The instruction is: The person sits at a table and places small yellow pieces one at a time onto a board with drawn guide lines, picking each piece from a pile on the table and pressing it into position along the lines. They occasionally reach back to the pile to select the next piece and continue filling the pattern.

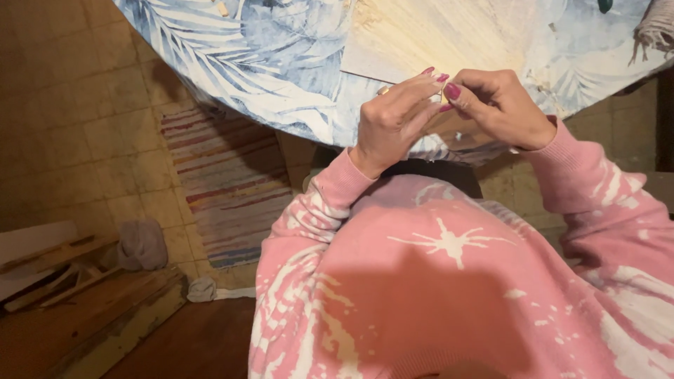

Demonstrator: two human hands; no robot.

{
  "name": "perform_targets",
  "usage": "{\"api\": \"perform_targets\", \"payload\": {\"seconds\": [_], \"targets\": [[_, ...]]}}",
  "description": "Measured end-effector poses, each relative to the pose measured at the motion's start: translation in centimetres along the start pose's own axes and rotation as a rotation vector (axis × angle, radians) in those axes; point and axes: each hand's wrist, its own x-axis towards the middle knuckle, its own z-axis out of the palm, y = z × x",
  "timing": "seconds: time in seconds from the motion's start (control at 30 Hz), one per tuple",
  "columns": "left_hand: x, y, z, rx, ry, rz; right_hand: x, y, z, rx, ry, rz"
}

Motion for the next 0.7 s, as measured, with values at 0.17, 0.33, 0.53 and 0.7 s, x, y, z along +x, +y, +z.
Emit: {"api": "perform_targets", "payload": {"seconds": [0.17, 0.33, 0.53, 0.7], "targets": [[0.2, 0.2, -0.5, 0.040, -0.021, 0.016, 0.5, 0.1, 0.0, -0.041, -0.010, -0.007], [-0.7, -0.4, -0.4, 0.099, -0.055, -0.015, 0.6, -0.2, 0.1, -0.075, 0.010, 0.056], [-2.0, -0.4, -0.5, 0.407, -0.273, -0.043, 0.2, 0.6, -0.9, -0.720, 0.116, -0.206], [-2.5, -1.0, -0.5, 0.520, -0.369, 0.003, 0.8, 1.4, -0.7, -1.081, 0.119, -0.179]]}}
